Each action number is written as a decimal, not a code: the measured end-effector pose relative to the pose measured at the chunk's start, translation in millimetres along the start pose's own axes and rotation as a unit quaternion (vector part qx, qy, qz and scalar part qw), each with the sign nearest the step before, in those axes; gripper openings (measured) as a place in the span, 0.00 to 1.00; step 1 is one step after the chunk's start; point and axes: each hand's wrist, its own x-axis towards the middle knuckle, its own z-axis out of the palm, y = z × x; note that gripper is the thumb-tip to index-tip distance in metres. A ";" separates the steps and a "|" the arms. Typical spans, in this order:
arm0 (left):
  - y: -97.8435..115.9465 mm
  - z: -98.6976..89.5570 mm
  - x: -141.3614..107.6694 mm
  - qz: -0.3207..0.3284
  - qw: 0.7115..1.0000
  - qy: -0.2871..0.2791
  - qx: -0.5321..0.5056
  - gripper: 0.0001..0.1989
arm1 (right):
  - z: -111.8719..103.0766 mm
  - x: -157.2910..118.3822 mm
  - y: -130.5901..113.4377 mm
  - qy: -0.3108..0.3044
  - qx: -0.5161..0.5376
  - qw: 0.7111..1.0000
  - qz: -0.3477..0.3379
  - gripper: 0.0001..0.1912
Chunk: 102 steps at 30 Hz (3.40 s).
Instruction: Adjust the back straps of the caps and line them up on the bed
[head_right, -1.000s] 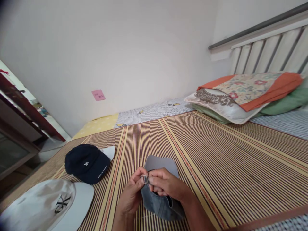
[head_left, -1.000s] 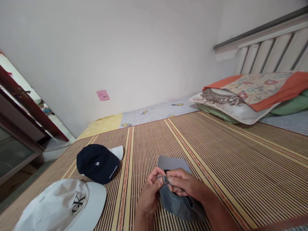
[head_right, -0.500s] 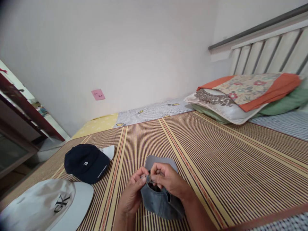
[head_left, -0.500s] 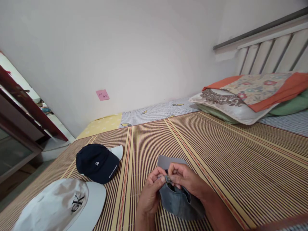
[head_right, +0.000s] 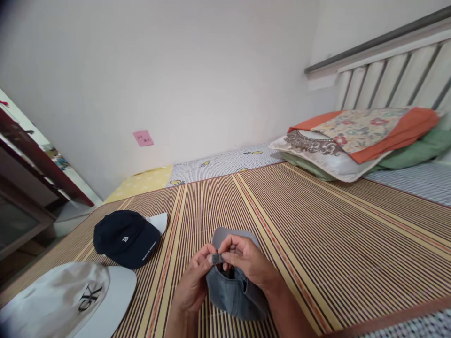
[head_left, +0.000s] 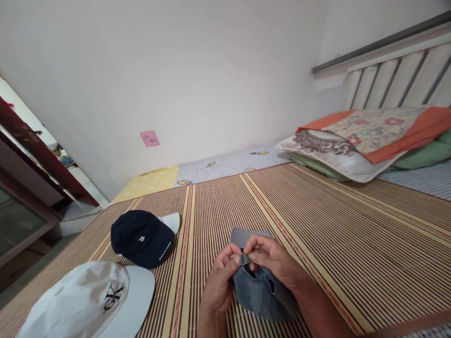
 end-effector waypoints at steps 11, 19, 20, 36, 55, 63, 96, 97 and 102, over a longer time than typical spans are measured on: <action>-2.3 -6.2 3.7 0.007 0.998 0.029 0.055 0.18 | 9.3 -1.0 -17.1 0.046 -0.207 0.977 -0.038 0.07; 0.4 -3.7 3.5 -0.009 0.999 0.014 0.050 0.20 | 6.9 -3.6 -24.2 0.030 -0.224 0.973 -0.054 0.09; 0.6 -3.8 3.5 -0.012 0.999 0.014 0.050 0.19 | 6.6 -3.9 -24.7 0.028 -0.225 0.972 -0.054 0.10; 3.6 0.4 0.3 -0.088 0.985 -0.031 0.146 0.19 | 0.8 -4.6 -20.4 0.034 -0.036 0.999 -0.006 0.09; -4.4 12.8 3.6 -0.058 0.986 -0.011 0.155 0.21 | -21.0 -14.9 -21.6 0.074 -0.094 0.993 0.007 0.13; -19.6 12.9 6.8 -0.076 0.993 -0.035 0.084 0.20 | -22.0 -20.2 -39.0 0.082 -0.122 0.989 -0.025 0.07; -32.7 23.2 13.9 -0.004 0.995 -0.023 0.102 0.15 | -4.7 -28.2 -58.6 0.117 -0.494 0.862 -0.003 0.07; -33.2 22.8 14.4 -0.001 0.995 -0.026 0.099 0.15 | -4.2 -28.4 -59.3 0.112 -0.492 0.863 -0.002 0.08; -35.1 21.3 16.4 -0.003 0.995 -0.036 0.089 0.16 | -2.4 -29.1 -65.4 0.072 -0.461 0.884 0.014 0.08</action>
